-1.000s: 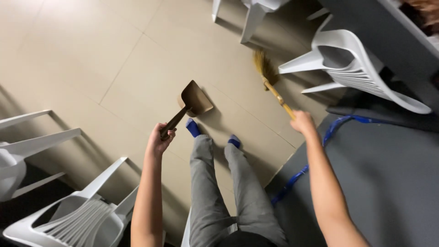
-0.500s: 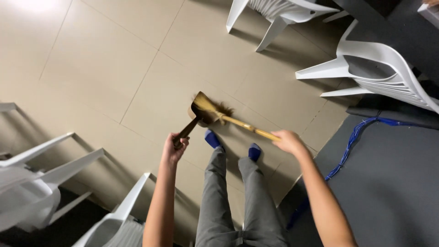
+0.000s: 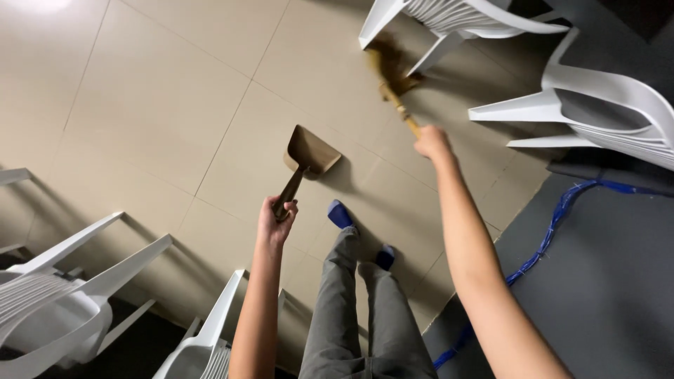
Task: The person walks through a room with computer stations, picks up a broom and dustpan, and sweeps the tiled floor. They gather debris into the dustpan while moving between rows of white chairs and computer desks.
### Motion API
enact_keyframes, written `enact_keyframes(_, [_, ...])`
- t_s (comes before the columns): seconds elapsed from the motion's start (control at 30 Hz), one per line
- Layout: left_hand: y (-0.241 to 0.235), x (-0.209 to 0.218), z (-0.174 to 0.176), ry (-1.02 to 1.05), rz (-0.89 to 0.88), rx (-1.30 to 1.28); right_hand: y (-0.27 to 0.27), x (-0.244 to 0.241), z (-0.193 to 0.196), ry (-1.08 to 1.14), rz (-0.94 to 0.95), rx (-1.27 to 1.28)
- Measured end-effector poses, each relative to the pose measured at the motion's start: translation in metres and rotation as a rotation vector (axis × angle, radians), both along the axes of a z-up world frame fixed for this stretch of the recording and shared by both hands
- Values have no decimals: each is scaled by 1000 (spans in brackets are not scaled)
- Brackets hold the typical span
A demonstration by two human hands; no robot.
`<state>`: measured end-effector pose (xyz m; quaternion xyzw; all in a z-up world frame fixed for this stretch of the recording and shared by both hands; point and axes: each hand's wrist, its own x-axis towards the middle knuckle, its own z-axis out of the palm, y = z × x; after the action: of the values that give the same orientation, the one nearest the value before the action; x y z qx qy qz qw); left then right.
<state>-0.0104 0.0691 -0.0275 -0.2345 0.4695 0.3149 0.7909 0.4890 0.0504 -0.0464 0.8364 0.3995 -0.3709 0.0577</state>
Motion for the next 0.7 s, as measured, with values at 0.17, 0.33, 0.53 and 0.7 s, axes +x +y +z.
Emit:
enact_keyframes(0.17, [25,10,8,56,30,-13,-6,-67,3,11,237,-199])
enact_keyframes(0.33, [34,5,14,52,27,-19,-103,-43,98,219,109,-52])
enact_keyframes(0.53, [45,30,37,49,54,-17,-157,-58,204,483,-615,-43])
enact_keyframes(0.7, [52,65,40,56,49,42,-105,-74,109,530,-961,441])
